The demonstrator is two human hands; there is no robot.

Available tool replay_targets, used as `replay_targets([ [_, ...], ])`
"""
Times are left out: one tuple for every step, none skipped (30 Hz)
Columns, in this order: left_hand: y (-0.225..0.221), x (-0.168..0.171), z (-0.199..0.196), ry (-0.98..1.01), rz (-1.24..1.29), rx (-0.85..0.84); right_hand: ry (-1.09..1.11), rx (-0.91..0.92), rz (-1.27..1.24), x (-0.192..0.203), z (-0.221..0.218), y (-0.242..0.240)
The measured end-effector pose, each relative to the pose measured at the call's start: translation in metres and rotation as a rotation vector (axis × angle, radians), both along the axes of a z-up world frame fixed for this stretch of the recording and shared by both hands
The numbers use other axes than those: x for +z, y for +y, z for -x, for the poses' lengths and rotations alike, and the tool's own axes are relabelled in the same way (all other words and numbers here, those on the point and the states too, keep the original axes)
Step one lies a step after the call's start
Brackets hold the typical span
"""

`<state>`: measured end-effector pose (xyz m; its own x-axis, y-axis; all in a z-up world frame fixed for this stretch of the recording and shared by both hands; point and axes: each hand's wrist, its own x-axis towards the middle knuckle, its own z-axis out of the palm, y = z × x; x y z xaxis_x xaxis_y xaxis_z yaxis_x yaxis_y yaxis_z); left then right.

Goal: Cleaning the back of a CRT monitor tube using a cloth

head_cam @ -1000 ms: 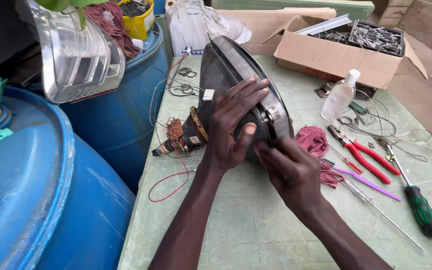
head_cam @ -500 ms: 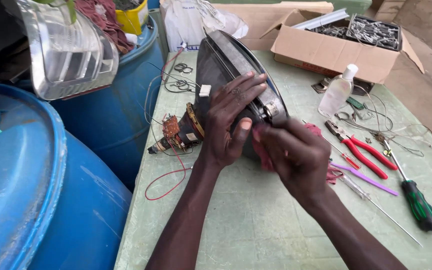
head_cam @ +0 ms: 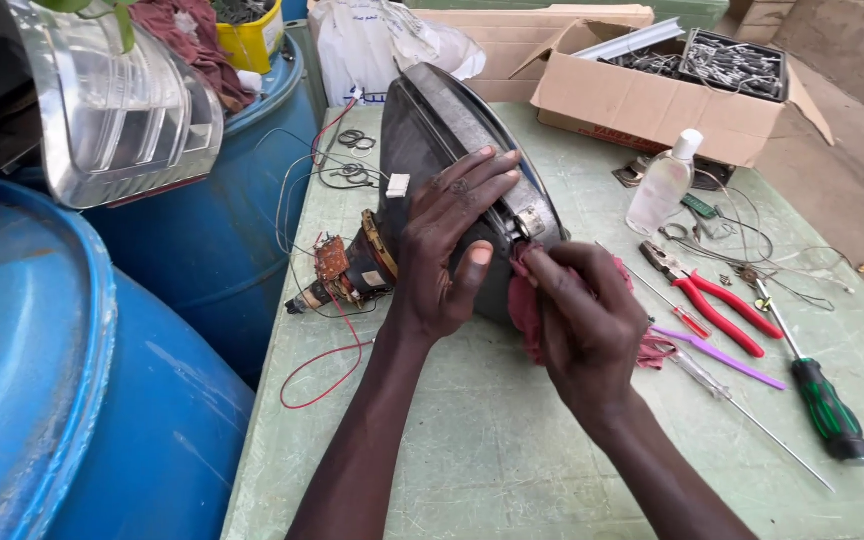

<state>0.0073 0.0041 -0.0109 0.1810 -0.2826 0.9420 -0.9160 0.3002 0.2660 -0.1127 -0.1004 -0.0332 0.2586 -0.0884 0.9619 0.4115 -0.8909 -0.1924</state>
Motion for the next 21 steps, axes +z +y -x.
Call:
replay_targets([
  [0.001,0.0,0.0,0.003,0.003,0.005,0.0,-0.049,0.025,-0.008,-0.001,-0.002],
  [0.0,0.001,-0.001,0.001,0.004,0.01,-0.002,-0.044,0.026,-0.018,-0.001,-0.004],
  [0.0,0.001,-0.002,-0.003,0.008,0.008,0.046,-0.082,0.025,-0.027,-0.001,-0.005],
  [-0.001,0.0,-0.002,-0.003,0.009,0.003,0.099,-0.124,0.02,-0.038,0.0,-0.006],
  [0.001,-0.001,-0.001,-0.001,0.008,0.005,0.101,-0.122,0.019,-0.037,0.0,-0.005],
  [0.001,0.0,0.0,-0.002,0.011,0.009,0.103,-0.124,0.035,-0.035,-0.001,-0.006],
  [0.0,0.001,0.0,-0.002,0.014,0.013,0.104,-0.127,0.051,-0.033,-0.002,-0.007],
  [0.0,0.002,0.0,-0.005,0.014,0.006,0.102,-0.133,0.051,-0.03,-0.003,-0.009],
  [0.0,0.003,0.0,0.002,0.01,0.009,0.101,-0.11,0.055,-0.028,-0.005,-0.012],
  [0.001,0.001,0.002,0.015,0.001,0.012,0.109,-0.085,0.054,-0.028,-0.005,-0.012],
  [0.0,0.0,0.002,0.021,-0.005,0.008,0.114,-0.089,0.049,-0.031,-0.002,-0.015],
  [0.0,0.0,0.002,0.019,-0.008,0.015,0.143,-0.086,0.063,-0.035,0.0,-0.018],
  [0.0,0.0,0.001,0.018,-0.011,0.022,0.171,-0.083,0.077,-0.037,0.003,-0.02],
  [-0.001,0.0,0.002,0.016,-0.013,0.024,0.169,-0.081,0.076,-0.046,0.004,-0.022],
  [-0.002,0.0,0.002,0.026,-0.002,0.018,0.199,-0.091,0.066,-0.054,0.006,-0.024],
  [-0.002,-0.001,0.004,0.039,0.011,0.013,0.231,-0.1,0.058,-0.063,0.009,-0.027],
  [-0.001,-0.001,0.005,0.039,0.012,0.015,0.231,-0.098,0.059,-0.058,0.009,-0.024],
  [-0.001,0.0,0.004,0.039,0.008,0.019,0.223,-0.11,0.062,-0.054,0.009,-0.021],
  [-0.001,0.0,0.004,0.038,0.005,0.023,0.216,-0.123,0.064,-0.049,0.009,-0.018],
  [-0.001,0.002,0.002,0.035,0.004,0.016,0.213,-0.13,0.062,-0.041,0.006,-0.015],
  [-0.001,0.002,0.0,0.016,0.0,0.027,0.186,-0.126,0.082,-0.033,0.003,-0.013],
])
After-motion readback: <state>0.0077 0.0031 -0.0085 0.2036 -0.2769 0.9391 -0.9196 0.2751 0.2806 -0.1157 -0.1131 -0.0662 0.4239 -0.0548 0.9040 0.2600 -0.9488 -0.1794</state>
